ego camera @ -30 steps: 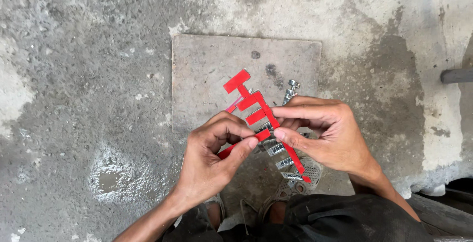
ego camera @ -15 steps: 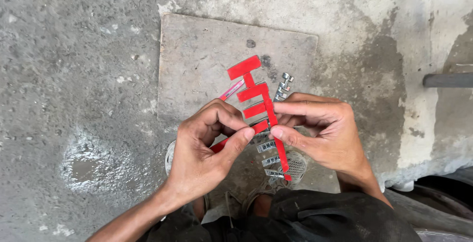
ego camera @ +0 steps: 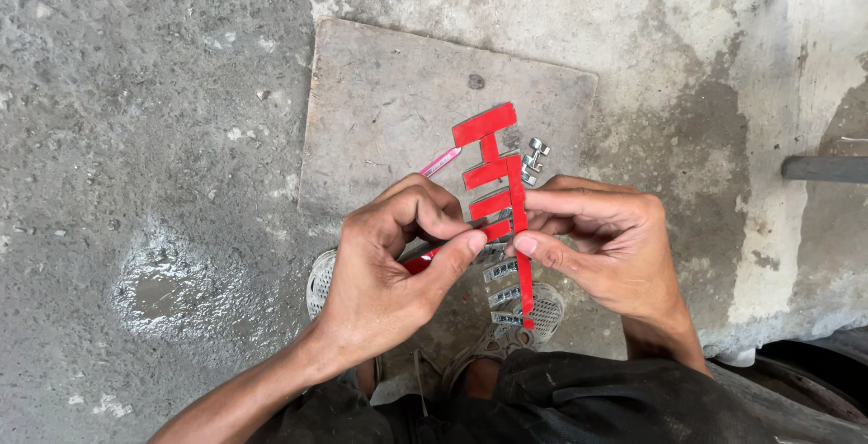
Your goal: The person assembles small metallic decorative pieces by applying red adhesive tape to their edges and joining them together. They use a pink utility knife to trim excess tape and adjust the alignment of the pieces. The process is repeated for multiple segments, resulting in a longer assembled structure.
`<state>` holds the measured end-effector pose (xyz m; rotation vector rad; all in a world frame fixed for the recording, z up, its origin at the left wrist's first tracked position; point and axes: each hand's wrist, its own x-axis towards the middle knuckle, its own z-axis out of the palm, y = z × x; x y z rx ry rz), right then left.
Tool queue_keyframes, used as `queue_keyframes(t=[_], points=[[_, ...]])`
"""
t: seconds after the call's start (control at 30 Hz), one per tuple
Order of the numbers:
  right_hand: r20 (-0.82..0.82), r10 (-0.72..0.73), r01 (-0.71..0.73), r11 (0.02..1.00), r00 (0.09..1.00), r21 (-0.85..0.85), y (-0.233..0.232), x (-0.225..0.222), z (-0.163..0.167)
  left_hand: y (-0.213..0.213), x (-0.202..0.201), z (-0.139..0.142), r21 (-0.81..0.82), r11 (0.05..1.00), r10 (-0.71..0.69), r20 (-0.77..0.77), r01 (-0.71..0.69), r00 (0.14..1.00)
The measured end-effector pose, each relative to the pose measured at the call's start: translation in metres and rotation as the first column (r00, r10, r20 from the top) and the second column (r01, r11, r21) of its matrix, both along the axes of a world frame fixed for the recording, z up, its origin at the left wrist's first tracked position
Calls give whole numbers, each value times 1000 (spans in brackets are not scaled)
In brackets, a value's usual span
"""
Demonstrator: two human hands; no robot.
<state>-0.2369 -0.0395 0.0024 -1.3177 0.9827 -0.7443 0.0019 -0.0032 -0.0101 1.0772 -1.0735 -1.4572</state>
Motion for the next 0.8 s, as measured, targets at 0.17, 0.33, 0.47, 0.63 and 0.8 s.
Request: queue_keyframes(t=[0.17, 0.33, 0.47, 0.63, 0.8], points=[[5, 13, -13, 1000, 1000, -27, -1, 2, -1, 0, 0, 1, 4, 1000, -6, -21, 6, 1000], [-28, -2, 2, 1000, 1000, -16, -1, 4, 2, -1, 0, 1, -19, 1000, -1, 32, 2, 999], [-74, -8, 6, 1000, 997, -18, -1, 6, 3, -2, 0, 1, 6, 1000, 1, 44, -1, 999], [-61, -5, 3, 999, 998, -34, -3, 8, 5, -1, -1, 2, -31, 999, 14, 40, -13, 999], [-52, 6, -7, 1000, 999, -27, -2, 8, 8, 0, -2, 1, -14, 1000, 18, 33, -17, 999]])
